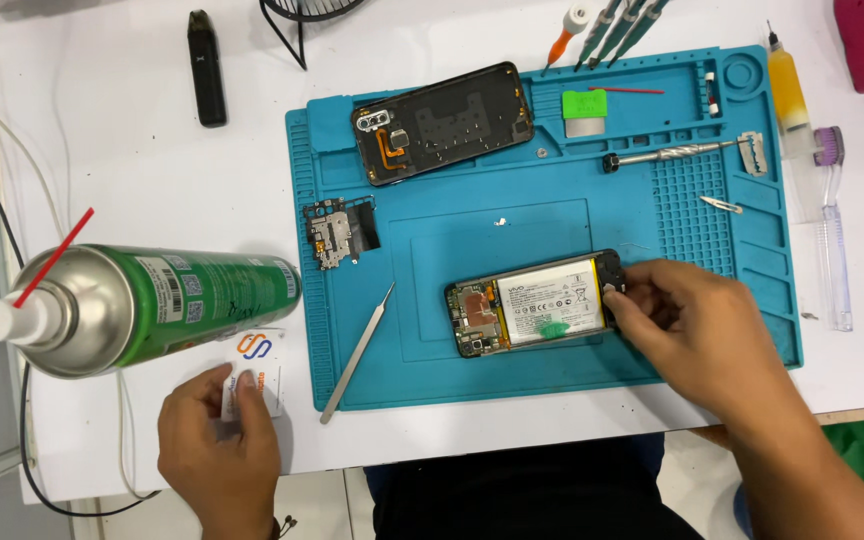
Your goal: The person reassembles a disassembled smartphone on a blue work mat. They place a small black component onto the battery, position the motherboard, and use a screwdriver to fasten several screws into the phone's frame.
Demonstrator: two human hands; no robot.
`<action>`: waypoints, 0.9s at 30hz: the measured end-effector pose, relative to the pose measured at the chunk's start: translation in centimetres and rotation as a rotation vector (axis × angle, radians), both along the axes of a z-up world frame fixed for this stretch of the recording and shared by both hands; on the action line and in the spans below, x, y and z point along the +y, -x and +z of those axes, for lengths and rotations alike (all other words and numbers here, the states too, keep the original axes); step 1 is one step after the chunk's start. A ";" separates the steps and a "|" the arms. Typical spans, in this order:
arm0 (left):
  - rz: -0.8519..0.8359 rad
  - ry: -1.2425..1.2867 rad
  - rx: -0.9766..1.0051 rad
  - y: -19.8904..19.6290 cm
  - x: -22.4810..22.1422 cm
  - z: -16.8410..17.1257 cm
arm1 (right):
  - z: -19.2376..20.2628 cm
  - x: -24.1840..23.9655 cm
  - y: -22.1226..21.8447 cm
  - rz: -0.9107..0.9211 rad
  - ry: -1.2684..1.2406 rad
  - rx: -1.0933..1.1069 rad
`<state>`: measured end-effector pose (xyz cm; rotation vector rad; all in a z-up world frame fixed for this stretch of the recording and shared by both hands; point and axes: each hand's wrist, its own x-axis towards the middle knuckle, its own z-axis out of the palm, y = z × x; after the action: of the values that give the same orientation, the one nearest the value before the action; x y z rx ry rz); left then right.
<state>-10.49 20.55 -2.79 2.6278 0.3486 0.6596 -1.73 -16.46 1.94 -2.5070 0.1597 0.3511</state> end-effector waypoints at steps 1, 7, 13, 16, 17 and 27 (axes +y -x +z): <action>0.000 0.002 0.004 -0.1 0.1 0.0 | 0.0 0.2 0.2 0.000 0.002 0.004; -0.021 -0.205 0.002 -0.6 0.1 -0.3 | -0.7 0.8 1.3 0.005 0.086 -0.196; -0.049 -0.275 -0.194 -0.9 -1.4 0.6 | -0.9 1.1 2.0 0.107 0.146 -0.338; -0.172 -0.259 -0.243 -1.1 -2.5 1.0 | -1.0 1.2 2.3 0.113 0.155 -0.349; -0.215 -0.225 -0.253 -1.4 -3.1 1.3 | -1.0 1.3 2.4 0.109 0.169 -0.357; -0.556 -0.219 -0.106 -5.8 -7.0 5.5 | -1.9 1.6 2.8 0.179 0.248 -0.525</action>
<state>-4.66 13.57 2.69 2.6874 -0.4983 0.6625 -4.58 -14.89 0.07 -2.7686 -0.2458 -0.2797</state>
